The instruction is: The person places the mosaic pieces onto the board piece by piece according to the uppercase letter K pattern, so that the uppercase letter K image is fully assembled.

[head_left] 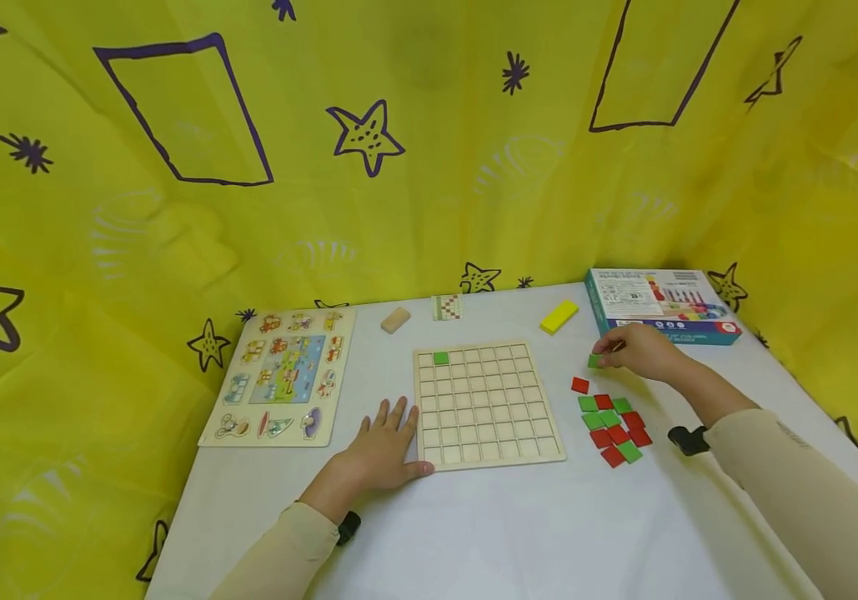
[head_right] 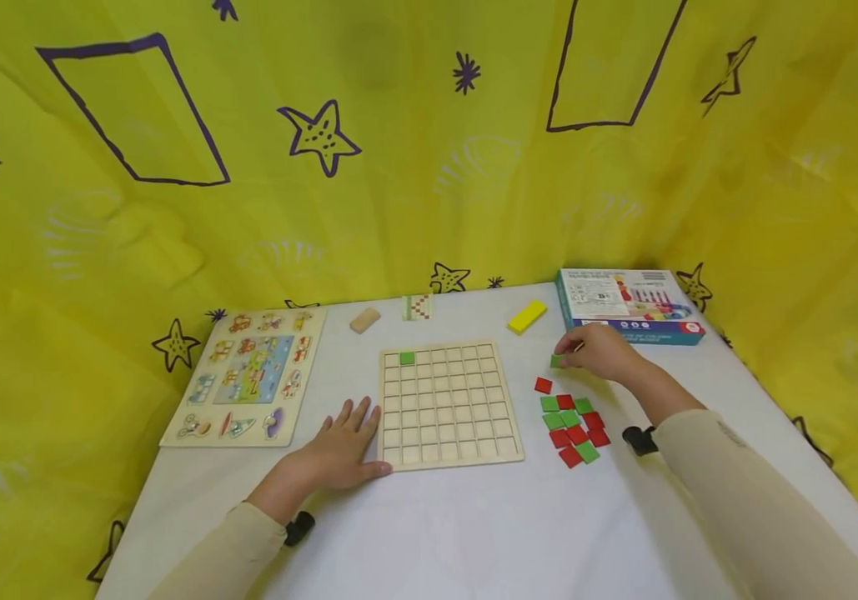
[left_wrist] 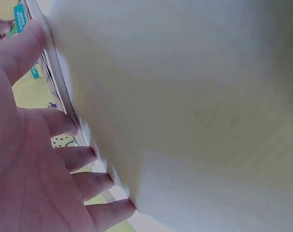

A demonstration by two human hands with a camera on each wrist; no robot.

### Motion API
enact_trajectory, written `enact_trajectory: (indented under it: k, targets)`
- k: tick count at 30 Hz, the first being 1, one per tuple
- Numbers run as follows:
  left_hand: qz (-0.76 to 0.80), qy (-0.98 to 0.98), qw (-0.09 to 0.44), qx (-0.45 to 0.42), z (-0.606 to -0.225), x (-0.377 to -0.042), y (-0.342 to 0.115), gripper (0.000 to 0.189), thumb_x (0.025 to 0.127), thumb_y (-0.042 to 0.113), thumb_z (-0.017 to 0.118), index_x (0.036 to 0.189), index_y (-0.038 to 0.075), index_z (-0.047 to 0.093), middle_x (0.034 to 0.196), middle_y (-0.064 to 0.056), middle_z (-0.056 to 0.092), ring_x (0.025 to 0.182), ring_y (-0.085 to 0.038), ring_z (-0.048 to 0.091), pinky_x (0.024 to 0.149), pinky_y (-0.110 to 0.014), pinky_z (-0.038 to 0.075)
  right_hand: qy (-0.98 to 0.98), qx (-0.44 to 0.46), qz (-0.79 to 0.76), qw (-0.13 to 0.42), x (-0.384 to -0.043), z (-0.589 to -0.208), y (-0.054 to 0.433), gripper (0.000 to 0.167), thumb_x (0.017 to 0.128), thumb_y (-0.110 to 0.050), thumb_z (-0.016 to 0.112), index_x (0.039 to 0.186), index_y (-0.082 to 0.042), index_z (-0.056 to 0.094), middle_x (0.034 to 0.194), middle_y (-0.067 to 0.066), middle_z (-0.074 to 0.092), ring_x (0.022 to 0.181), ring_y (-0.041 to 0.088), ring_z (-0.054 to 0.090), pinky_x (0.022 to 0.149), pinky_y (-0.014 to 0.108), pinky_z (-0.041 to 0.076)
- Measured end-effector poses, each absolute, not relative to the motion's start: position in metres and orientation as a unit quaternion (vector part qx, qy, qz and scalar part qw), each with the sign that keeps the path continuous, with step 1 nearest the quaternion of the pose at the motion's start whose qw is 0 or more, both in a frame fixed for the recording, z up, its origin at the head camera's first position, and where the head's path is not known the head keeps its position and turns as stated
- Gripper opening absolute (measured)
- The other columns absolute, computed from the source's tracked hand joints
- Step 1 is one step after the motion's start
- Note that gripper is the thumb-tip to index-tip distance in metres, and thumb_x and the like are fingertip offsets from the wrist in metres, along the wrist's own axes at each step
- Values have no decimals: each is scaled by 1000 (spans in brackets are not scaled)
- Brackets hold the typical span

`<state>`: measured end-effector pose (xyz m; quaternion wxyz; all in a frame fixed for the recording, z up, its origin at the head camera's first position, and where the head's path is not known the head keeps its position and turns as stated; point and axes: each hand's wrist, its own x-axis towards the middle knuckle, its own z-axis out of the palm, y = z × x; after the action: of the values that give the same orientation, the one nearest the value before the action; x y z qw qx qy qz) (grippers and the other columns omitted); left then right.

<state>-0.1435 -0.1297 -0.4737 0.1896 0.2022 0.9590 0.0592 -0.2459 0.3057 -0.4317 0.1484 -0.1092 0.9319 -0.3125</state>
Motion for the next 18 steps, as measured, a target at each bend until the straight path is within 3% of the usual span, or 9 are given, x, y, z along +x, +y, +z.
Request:
enact_trajectory:
  k: [5,12,18]
  targets:
    - [56,959,190,201,-472,-143,-130,96,93,63,58,160,5,22,166,-19,13,150,-45,11,116,-64,22,928,-122,-323,142,-257,-422,276,17,95,-11,71,108,-1,73,97,6,72,87,25,63,79,35,55]
    - [58,958,197,202,-471,-144,-129,95,94,62,58,160,4,21,166,-20,12,150,-46,10,116,-65,21,918,-170,-335,130,-270,-417,230,12,94,-10,71,103,-3,75,94,8,70,83,26,66,70,34,53]
    - [48,958,198,199,-474,-144,-129,96,94,63,57,161,5,19,166,-19,11,151,-45,9,116,-64,20,904,-192,-353,147,-282,-421,199,11,95,-8,70,104,-3,75,93,8,71,87,30,67,74,38,54]
